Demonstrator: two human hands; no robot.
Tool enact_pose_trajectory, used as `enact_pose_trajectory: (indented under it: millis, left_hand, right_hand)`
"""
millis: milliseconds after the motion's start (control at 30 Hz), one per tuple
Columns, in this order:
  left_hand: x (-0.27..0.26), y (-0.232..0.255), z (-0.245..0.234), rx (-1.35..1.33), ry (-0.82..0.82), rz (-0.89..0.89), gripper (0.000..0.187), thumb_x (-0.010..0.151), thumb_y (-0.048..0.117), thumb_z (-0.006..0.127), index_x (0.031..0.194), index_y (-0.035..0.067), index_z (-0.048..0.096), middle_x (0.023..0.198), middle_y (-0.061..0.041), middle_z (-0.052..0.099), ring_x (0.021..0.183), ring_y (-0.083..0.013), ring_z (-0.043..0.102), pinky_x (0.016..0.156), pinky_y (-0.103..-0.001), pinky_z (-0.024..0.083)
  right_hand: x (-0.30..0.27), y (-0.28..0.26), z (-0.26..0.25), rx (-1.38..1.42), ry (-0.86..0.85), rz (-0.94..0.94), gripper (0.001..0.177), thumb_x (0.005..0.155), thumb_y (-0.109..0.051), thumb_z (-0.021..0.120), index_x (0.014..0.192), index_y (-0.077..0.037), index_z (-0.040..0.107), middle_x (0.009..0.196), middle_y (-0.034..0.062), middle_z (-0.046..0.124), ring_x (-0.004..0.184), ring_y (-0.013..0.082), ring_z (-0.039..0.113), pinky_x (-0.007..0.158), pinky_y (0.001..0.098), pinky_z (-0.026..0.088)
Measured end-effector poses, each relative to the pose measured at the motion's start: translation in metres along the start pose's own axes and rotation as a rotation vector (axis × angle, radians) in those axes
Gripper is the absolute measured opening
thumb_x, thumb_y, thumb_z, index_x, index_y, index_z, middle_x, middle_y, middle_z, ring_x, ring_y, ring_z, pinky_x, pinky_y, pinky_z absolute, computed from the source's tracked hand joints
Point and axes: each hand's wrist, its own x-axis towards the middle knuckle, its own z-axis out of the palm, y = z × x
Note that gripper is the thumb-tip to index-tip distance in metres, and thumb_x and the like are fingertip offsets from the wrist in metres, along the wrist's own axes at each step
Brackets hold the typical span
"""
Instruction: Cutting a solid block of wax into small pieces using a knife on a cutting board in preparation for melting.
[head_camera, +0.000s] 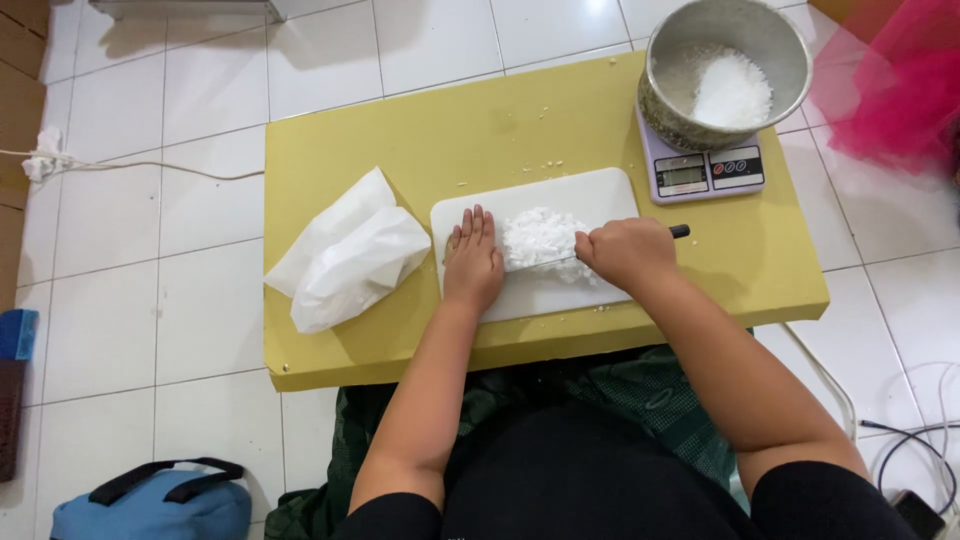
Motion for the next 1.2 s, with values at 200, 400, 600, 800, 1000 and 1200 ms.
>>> enact_pose_trajectory:
  millis: [200,400,600,800,1000,1200]
  left_hand:
    - [0.005,-0.002,0.005,0.014,0.028,-0.042,0.068,0.098,0.027,0.034,0.162,0.004,0.026,0.172,-0.015,0.017,0.159,-0.0299,0.011,0.129,-0.044,0.004]
    - [0.008,0.005,-0.005,0.038,0.065,-0.029,0.069,0.098,0.027,0.038,0.161,0.003,0.027,0.171,-0.017,0.016,0.159,-0.0315,0.01,0.129,-0.045,0.006]
    - [0.016,0.008,-0.014,-0.054,0.141,-0.004,0.067,0.101,0.026,0.037,0.162,0.003,0.024,0.172,-0.017,0.012,0.159,-0.0325,0.009,0.129,-0.046,0.007]
    - [0.031,0.004,0.022,-0.049,0.085,-0.001,0.066,0.099,0.026,0.035,0.161,0.005,0.028,0.171,-0.015,0.019,0.159,-0.0297,0.013,0.129,-0.044,0.007]
    - [0.034,0.017,0.005,0.042,0.029,-0.052,0.068,0.098,0.028,0.033,0.162,0.003,0.024,0.171,-0.016,0.016,0.159,-0.0304,0.009,0.13,-0.044,0.003]
    - [0.033,0.009,0.014,-0.033,0.035,-0.034,0.069,0.098,0.027,0.033,0.162,0.004,0.023,0.171,-0.016,0.016,0.159,-0.0298,0.01,0.13,-0.043,0.004]
  right_hand:
    - [0.009,0.0,-0.008,0.117,-0.134,0.068,0.067,0.103,-0.053,0.024,0.09,-0.015,0.078,0.088,0.009,0.076,0.089,0.0291,0.073,0.081,0.0428,0.053]
    - [0.004,0.002,-0.006,0.143,-0.235,0.111,0.072,0.102,-0.057,0.019,0.095,-0.015,0.077,0.095,0.0091,0.077,0.097,0.0287,0.073,0.086,0.0425,0.052]
    - [0.01,0.007,-0.055,0.032,-0.145,0.028,0.069,0.101,-0.052,0.021,0.091,-0.014,0.077,0.089,0.0105,0.076,0.092,0.0298,0.074,0.082,0.0447,0.054]
    - [0.027,0.018,-0.033,-0.073,-0.061,-0.011,0.063,0.104,-0.049,0.025,0.086,-0.019,0.078,0.081,0.0043,0.076,0.083,0.0238,0.074,0.077,0.0389,0.054]
    - [0.034,0.035,0.028,0.034,-0.015,0.016,0.068,0.102,-0.055,0.024,0.084,-0.017,0.078,0.081,0.0078,0.075,0.082,0.0279,0.074,0.075,0.0415,0.054]
    - [0.036,0.03,-0.008,-0.067,0.009,-0.043,0.064,0.102,-0.051,0.025,0.081,-0.019,0.076,0.077,0.0034,0.074,0.079,0.0235,0.073,0.074,0.0386,0.054]
